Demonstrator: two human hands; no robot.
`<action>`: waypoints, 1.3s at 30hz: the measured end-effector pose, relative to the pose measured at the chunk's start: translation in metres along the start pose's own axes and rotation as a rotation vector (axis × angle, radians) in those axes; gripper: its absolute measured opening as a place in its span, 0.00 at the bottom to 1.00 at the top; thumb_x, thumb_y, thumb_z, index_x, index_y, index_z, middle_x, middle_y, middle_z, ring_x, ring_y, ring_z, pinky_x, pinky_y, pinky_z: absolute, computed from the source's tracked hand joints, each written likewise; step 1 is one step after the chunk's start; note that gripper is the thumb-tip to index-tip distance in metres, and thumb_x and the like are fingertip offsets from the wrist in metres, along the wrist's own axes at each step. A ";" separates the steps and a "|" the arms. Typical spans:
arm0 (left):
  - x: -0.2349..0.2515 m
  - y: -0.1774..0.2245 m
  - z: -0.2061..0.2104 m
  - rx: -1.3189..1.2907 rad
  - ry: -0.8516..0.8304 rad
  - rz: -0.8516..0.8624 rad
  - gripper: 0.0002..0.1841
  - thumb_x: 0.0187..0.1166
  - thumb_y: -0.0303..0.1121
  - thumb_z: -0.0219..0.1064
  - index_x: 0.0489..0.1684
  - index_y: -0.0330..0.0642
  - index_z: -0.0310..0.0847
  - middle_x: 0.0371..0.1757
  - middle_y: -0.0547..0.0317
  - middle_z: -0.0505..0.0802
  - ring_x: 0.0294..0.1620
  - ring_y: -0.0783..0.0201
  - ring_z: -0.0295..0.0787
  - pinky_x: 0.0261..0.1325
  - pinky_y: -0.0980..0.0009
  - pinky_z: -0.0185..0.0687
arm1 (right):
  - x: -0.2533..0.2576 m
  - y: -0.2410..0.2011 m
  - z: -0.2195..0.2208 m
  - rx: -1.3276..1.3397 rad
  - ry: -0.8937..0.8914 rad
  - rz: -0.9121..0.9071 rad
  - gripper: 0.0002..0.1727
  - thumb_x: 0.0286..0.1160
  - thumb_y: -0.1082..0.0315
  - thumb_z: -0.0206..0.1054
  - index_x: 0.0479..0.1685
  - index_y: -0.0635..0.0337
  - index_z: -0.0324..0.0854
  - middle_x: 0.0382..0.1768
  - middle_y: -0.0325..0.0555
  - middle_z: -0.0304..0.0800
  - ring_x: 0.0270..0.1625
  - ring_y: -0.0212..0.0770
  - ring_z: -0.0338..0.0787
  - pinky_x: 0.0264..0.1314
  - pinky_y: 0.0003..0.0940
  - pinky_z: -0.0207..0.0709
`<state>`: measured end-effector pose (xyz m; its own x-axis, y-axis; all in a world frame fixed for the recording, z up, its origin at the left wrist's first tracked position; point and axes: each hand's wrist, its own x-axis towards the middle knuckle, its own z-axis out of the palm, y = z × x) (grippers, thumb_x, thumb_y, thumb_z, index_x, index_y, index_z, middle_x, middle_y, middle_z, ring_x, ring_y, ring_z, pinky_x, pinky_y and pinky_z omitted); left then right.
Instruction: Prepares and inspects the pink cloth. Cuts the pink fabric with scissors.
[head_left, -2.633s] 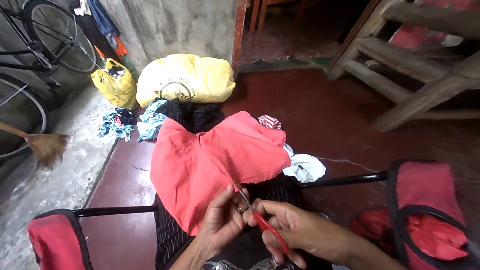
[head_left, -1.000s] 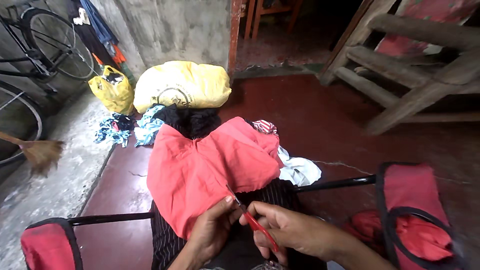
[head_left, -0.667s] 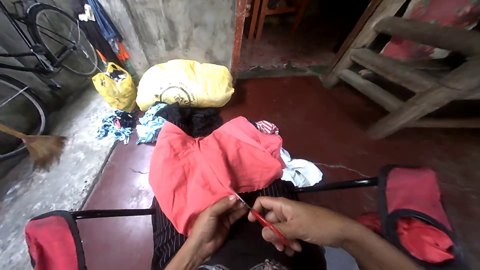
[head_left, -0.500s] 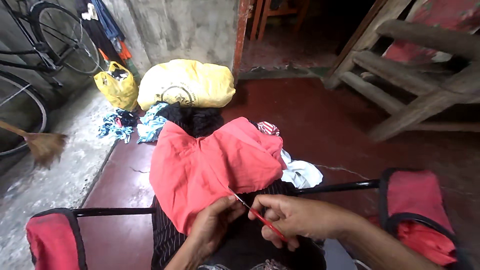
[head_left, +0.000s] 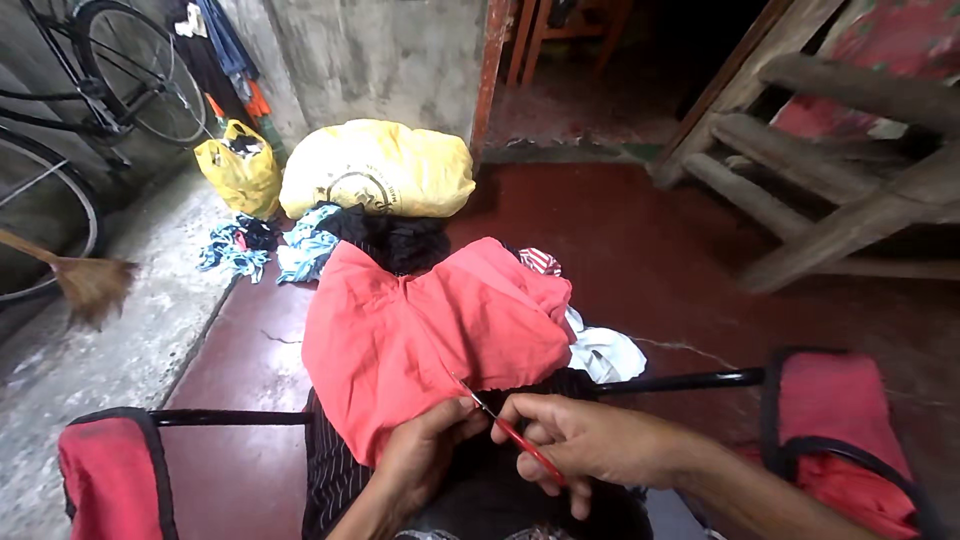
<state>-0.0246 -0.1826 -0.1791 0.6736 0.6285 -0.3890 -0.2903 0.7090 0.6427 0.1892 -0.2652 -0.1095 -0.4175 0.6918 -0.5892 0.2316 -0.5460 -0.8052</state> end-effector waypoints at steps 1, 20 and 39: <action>0.000 0.000 0.000 0.008 -0.008 -0.002 0.07 0.80 0.22 0.61 0.38 0.29 0.85 0.36 0.47 0.94 0.42 0.58 0.93 0.60 0.62 0.88 | 0.000 0.000 0.000 -0.002 -0.006 0.002 0.20 0.82 0.62 0.66 0.70 0.52 0.71 0.37 0.42 0.88 0.33 0.36 0.89 0.33 0.35 0.86; 0.000 0.002 -0.005 0.207 -0.082 0.064 0.07 0.80 0.25 0.66 0.43 0.28 0.87 0.40 0.47 0.95 0.46 0.59 0.94 0.64 0.61 0.87 | 0.002 0.005 0.013 -0.053 0.073 -0.018 0.27 0.82 0.53 0.68 0.74 0.50 0.67 0.42 0.44 0.87 0.39 0.40 0.91 0.38 0.41 0.88; -0.001 0.000 -0.006 0.375 -0.049 0.054 0.09 0.80 0.31 0.68 0.41 0.33 0.90 0.39 0.51 0.95 0.47 0.62 0.92 0.62 0.63 0.85 | 0.000 0.013 0.015 0.140 0.030 -0.078 0.22 0.80 0.55 0.68 0.67 0.53 0.73 0.34 0.40 0.90 0.29 0.31 0.87 0.32 0.26 0.82</action>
<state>-0.0292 -0.1810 -0.1830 0.6983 0.6394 -0.3217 -0.0633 0.5029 0.8620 0.1795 -0.2794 -0.1190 -0.4021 0.7473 -0.5291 0.0742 -0.5493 -0.8323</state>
